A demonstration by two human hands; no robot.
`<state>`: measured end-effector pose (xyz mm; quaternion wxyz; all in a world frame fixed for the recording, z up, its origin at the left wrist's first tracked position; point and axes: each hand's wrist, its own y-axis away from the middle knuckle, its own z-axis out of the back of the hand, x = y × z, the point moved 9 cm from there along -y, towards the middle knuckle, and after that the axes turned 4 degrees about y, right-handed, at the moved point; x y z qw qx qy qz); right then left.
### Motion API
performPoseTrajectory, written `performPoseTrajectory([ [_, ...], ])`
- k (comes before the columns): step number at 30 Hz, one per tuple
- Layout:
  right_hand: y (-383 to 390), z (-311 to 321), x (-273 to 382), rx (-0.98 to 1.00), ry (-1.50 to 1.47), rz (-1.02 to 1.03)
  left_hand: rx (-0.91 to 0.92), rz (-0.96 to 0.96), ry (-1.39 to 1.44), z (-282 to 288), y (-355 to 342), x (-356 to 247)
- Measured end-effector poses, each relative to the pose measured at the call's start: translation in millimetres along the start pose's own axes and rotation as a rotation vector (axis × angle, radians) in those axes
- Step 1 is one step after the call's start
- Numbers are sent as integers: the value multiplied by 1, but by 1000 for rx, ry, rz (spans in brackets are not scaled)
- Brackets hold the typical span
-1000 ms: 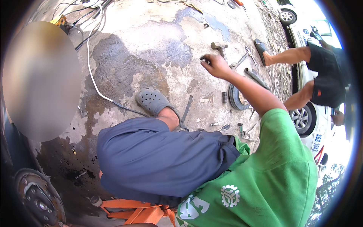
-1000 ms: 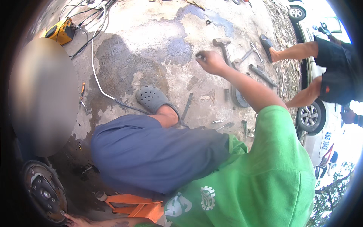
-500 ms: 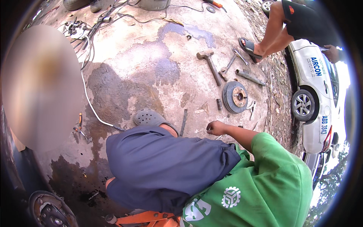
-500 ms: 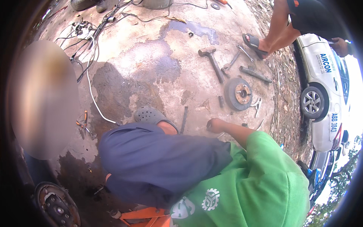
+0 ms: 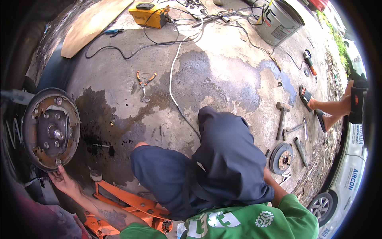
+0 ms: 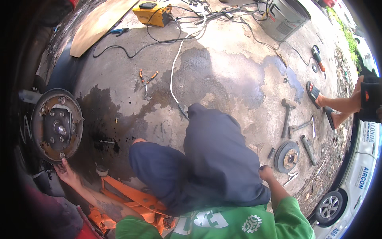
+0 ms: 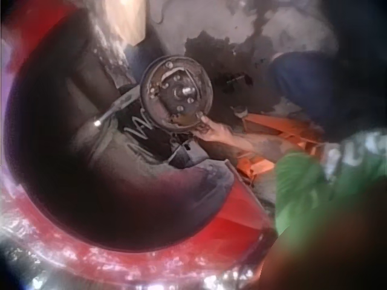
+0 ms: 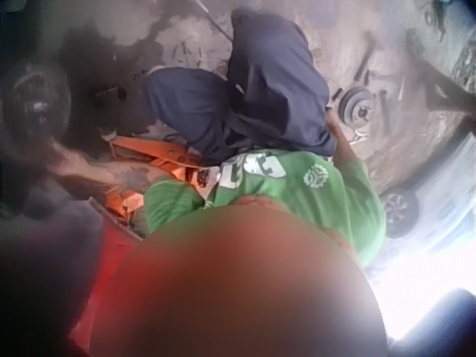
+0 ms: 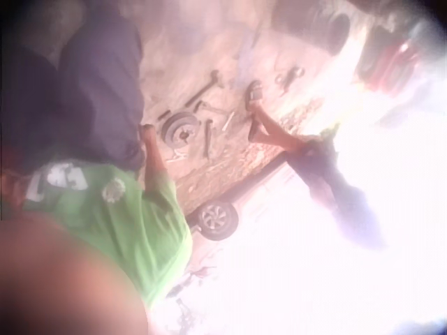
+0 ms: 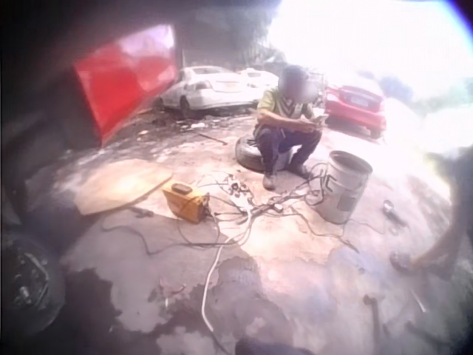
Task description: The person is repairing a car's drum brake assembly. They use pliers and a screwdriver to adjust and secure components within the brake drum while sitting on the ground next to a red car raised on a jack.
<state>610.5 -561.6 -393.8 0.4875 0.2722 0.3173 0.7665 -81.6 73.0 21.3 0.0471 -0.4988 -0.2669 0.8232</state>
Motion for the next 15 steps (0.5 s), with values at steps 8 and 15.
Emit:
performPoseTrajectory([
  [8, -119, 119, 297, -18, 276, 734, -39, -21, 10, 3, 5, 1],
  [15, -77, 136, 685, -133, 864, 1159, -90, 4, -48, 10, 10, 0],
])
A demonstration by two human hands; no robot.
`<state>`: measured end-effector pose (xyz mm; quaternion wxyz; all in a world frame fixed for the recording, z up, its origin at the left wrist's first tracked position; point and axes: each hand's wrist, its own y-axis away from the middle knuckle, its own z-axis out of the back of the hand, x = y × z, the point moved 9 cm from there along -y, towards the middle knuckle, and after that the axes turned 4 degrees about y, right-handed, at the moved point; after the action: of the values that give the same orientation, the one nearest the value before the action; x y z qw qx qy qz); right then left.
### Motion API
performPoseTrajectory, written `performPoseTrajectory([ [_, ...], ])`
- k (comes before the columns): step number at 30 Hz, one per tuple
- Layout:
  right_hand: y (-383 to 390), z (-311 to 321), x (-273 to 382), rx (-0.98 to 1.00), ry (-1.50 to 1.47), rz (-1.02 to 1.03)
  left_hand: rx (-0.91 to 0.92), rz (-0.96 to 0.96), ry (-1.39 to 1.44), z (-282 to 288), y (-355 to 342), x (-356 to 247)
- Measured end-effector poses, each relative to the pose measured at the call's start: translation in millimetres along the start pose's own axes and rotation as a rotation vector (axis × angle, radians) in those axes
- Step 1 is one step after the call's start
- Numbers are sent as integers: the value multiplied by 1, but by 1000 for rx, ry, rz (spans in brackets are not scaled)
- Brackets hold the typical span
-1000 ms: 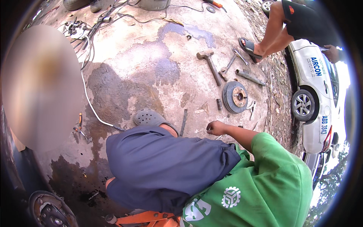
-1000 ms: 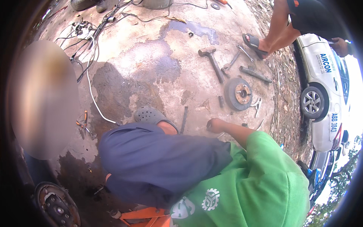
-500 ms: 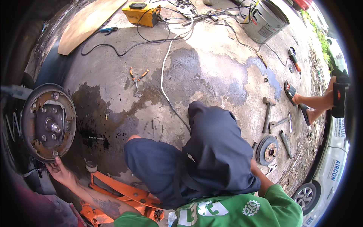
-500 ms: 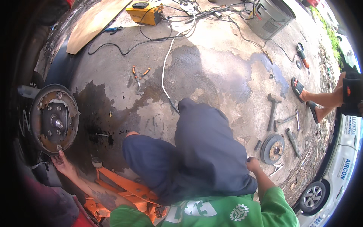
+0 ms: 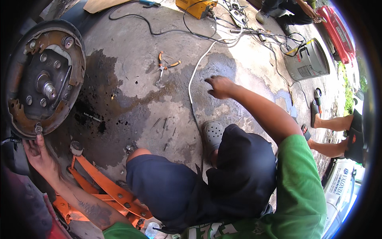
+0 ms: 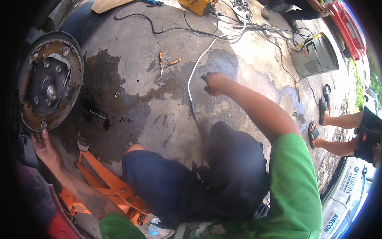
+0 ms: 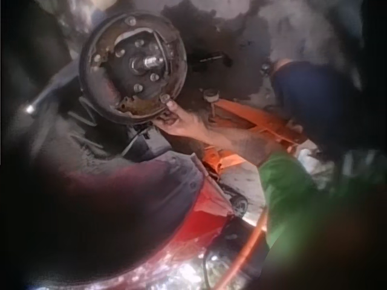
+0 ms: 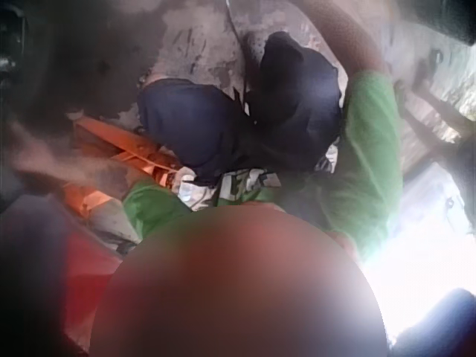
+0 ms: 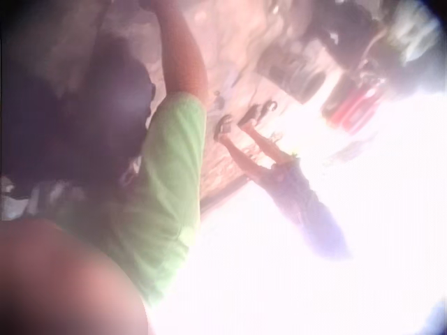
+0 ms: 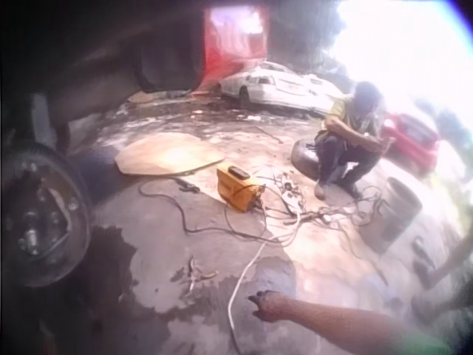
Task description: The person is repairing a car's drum brake assembly. They use pliers and a screwdriver to adjust and secure components within the brake drum while sitting on the ground next to a red car raised on a jack.
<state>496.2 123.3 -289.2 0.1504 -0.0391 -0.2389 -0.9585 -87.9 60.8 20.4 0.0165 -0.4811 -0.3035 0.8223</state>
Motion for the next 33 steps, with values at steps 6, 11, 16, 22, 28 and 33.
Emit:
performPoseTrajectory([
  [6, -155, 26, 50, -56, 28, 71, -54, 92, 21, 13, 8, 6],
  [11, -217, -18, 45, -23, 74, 36, -32, 145, 54, 34, 15, 18],
  [16, -231, -30, 39, -190, 55, 92, -7, 175, -94, 56, 24, 34],
  [22, -248, -33, 40, -129, 4, 127, 53, 118, -225, 55, 21, 27],
  [28, -233, 24, 50, -129, -207, 128, -76, 155, -262, 46, 31, 31],
  [33, -120, 100, 28, -256, -1095, -39, -36, 99, -201, 20, 16, 45],
])
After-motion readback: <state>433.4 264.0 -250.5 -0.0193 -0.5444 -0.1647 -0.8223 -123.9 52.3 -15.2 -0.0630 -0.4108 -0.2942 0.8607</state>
